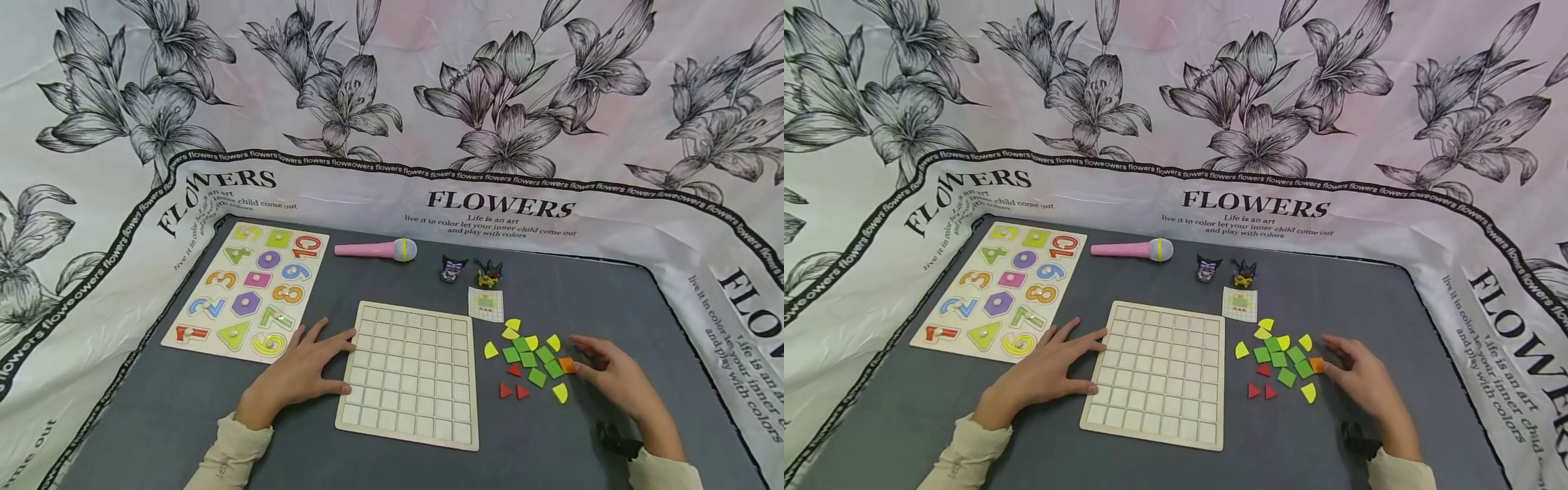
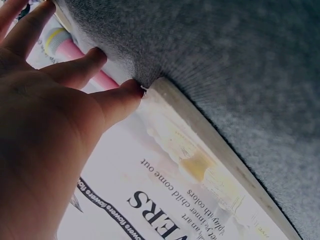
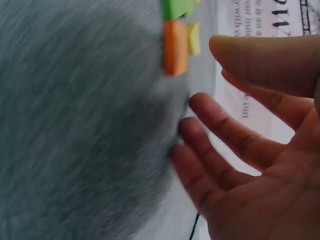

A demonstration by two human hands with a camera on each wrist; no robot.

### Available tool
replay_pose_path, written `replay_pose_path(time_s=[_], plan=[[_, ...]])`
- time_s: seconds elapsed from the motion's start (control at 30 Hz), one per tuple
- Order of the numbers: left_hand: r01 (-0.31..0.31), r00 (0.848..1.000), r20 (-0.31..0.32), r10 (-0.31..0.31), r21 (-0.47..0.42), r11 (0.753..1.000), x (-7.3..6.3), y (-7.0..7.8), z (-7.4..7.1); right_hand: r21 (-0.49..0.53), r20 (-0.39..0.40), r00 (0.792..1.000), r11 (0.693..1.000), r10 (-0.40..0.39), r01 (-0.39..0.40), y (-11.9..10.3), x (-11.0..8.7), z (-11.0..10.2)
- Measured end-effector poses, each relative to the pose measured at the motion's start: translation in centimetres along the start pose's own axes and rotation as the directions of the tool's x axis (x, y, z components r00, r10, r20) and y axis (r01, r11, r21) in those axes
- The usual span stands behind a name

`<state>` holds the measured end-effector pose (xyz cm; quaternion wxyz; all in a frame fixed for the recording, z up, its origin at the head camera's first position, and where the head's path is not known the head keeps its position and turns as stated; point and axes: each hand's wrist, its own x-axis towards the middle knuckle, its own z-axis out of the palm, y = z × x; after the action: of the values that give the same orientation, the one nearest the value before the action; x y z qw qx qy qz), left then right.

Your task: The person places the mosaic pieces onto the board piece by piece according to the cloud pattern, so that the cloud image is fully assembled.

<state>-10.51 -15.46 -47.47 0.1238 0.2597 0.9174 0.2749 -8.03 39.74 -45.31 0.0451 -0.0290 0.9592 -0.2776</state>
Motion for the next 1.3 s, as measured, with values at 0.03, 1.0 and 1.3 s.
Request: replay_pose_path(time_s=[0.03, 1.0, 1.3], plan=[[0.002, 1.0, 0.0, -0.002, -0.002, 1.0, 0.0, 0.0, 0.0, -0.003, 0.003, 1.0, 1.0, 0.001, -0.001, 0.3, -0.1, 0.1], [-0.007, 1.0, -0.006, 0.007, -0.003, 1.0, 0.2, -0.1, 0.2, 0.028, -0.098, 0.993, 0.998, 0.063, -0.06, 1.4, -0.1, 1.2], [-0.008, 1.0, -0.005, 0.008, -0.003, 1.0, 0.2, -0.2, 0.2, 0.186, -0.046, 0.985, 0.97, 0.168, -0.157, 0.7, 0.0, 0.2]])
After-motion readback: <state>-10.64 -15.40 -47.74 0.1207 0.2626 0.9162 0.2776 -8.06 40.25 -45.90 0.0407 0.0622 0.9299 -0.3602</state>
